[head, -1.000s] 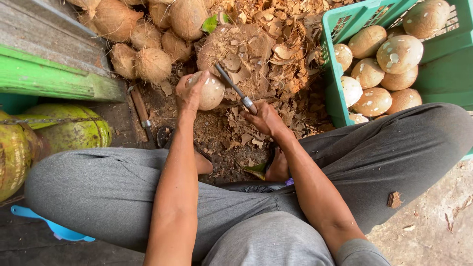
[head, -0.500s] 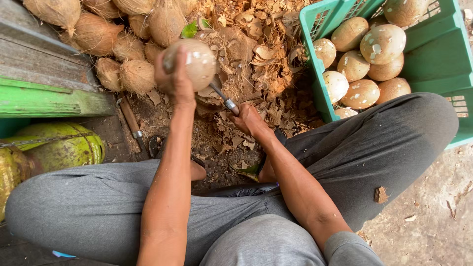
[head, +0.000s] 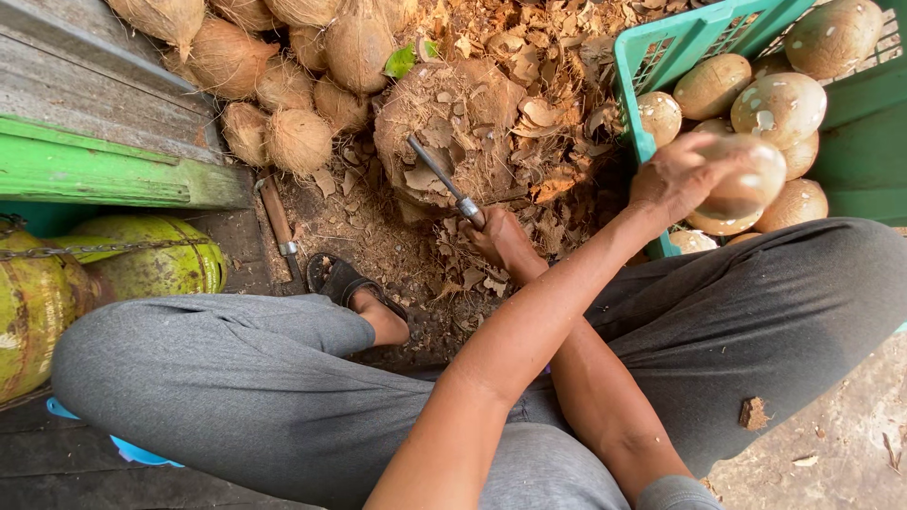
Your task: The person sits on the ground and uses a machete to peel the husk off a coconut. They repeatedly strike the coconut against a wooden stump to remove the outer fibers, rotating the coconut to continue peeling.
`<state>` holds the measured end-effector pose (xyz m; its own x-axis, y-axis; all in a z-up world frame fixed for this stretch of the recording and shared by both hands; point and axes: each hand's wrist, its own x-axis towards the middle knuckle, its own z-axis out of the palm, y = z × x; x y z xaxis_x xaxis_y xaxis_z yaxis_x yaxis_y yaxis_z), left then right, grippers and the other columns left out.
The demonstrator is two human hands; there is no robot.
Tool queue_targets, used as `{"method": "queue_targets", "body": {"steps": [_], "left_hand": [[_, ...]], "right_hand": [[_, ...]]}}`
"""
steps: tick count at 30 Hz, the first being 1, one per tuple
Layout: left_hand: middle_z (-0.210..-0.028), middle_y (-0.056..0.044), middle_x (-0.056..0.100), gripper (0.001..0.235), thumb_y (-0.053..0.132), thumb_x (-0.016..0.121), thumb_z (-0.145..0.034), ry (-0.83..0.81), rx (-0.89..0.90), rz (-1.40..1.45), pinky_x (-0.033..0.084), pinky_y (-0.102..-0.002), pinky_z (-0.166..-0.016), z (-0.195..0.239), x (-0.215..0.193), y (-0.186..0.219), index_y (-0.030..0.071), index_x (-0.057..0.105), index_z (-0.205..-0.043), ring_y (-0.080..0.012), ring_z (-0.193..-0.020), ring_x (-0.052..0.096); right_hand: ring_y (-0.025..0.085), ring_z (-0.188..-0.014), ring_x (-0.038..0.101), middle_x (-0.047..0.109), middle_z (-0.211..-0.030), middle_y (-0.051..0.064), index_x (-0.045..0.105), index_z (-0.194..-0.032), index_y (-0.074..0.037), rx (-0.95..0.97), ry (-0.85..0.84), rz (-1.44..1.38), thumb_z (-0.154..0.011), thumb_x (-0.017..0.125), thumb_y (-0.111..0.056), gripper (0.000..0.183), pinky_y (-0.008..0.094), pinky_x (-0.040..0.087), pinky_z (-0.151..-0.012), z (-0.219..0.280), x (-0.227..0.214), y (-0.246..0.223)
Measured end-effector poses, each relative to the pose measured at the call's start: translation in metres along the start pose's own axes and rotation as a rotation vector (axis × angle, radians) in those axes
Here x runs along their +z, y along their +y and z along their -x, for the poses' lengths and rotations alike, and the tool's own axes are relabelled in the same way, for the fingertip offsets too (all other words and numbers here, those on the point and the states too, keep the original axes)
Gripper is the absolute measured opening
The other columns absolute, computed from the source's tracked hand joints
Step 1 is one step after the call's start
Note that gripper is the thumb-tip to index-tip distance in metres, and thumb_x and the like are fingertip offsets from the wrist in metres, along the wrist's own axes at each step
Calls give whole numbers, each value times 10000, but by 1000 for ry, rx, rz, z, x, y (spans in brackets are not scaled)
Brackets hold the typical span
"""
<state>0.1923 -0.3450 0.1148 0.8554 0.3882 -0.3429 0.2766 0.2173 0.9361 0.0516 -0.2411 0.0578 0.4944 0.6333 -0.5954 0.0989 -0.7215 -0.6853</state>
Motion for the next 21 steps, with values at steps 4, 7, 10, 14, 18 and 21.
{"method": "queue_targets", "body": {"steps": [4, 7, 10, 14, 18, 21], "left_hand": [[-1160, -142, 749, 785, 704, 648, -780, -209, 192, -127, 626, -467, -801, -3, -48, 6, 122, 664, -1306, -256, -1041, 729], [-969, -111, 783, 604, 642, 641, -868, 216, 333, 50, 638, -332, -610, -14, -118, 18, 116, 726, -1151, -200, -821, 769], [-920, -39, 765, 467, 596, 612, -947, 668, 597, -40, 593, -243, -613, -40, -243, 26, 150, 704, -1048, -113, -757, 725], [-874, -45, 725, 326, 459, 717, -917, 1084, 602, -178, 564, -306, -638, -53, -435, 10, 136, 704, -965, -128, -740, 668], [-1207, -53, 715, 279, 290, 714, -868, 1067, 264, -828, 543, -413, -966, -34, -546, -40, 180, 687, -1122, -185, -1091, 675], [-1413, -171, 550, 704, 359, 852, -720, 808, 4, -1279, 350, -579, -1088, -33, -574, -60, 119, 563, -1315, -332, -1312, 504]], "right_hand": [[176, -486, 518, 599, -606, 53, 632, -784, -51, -45, 19, 3, -1016, 628, -296, 337, 377, 447, -477, 2, -5, -6], [188, -490, 536, 612, -609, 70, 646, -789, -41, -18, 23, 62, -1016, 624, -301, 346, 388, 460, -485, 7, -8, -14], [201, -494, 555, 625, -611, 87, 659, -795, -30, -16, 28, 101, -1017, 620, -306, 357, 399, 473, -494, 9, -14, -24], [218, -500, 580, 642, -614, 110, 677, -803, -16, -24, 1, 121, -1018, 615, -313, 372, 413, 490, -505, 9, -17, -41], [239, -494, 495, 625, -619, 158, 664, -746, 24, -31, 15, 166, -1043, 614, -309, 449, 443, 451, -499, 7, -14, -52], [218, -452, 545, 604, -564, 143, 642, -738, 12, 37, 43, 169, -1013, 636, -328, 437, 409, 455, -495, 7, -8, -58]]}}
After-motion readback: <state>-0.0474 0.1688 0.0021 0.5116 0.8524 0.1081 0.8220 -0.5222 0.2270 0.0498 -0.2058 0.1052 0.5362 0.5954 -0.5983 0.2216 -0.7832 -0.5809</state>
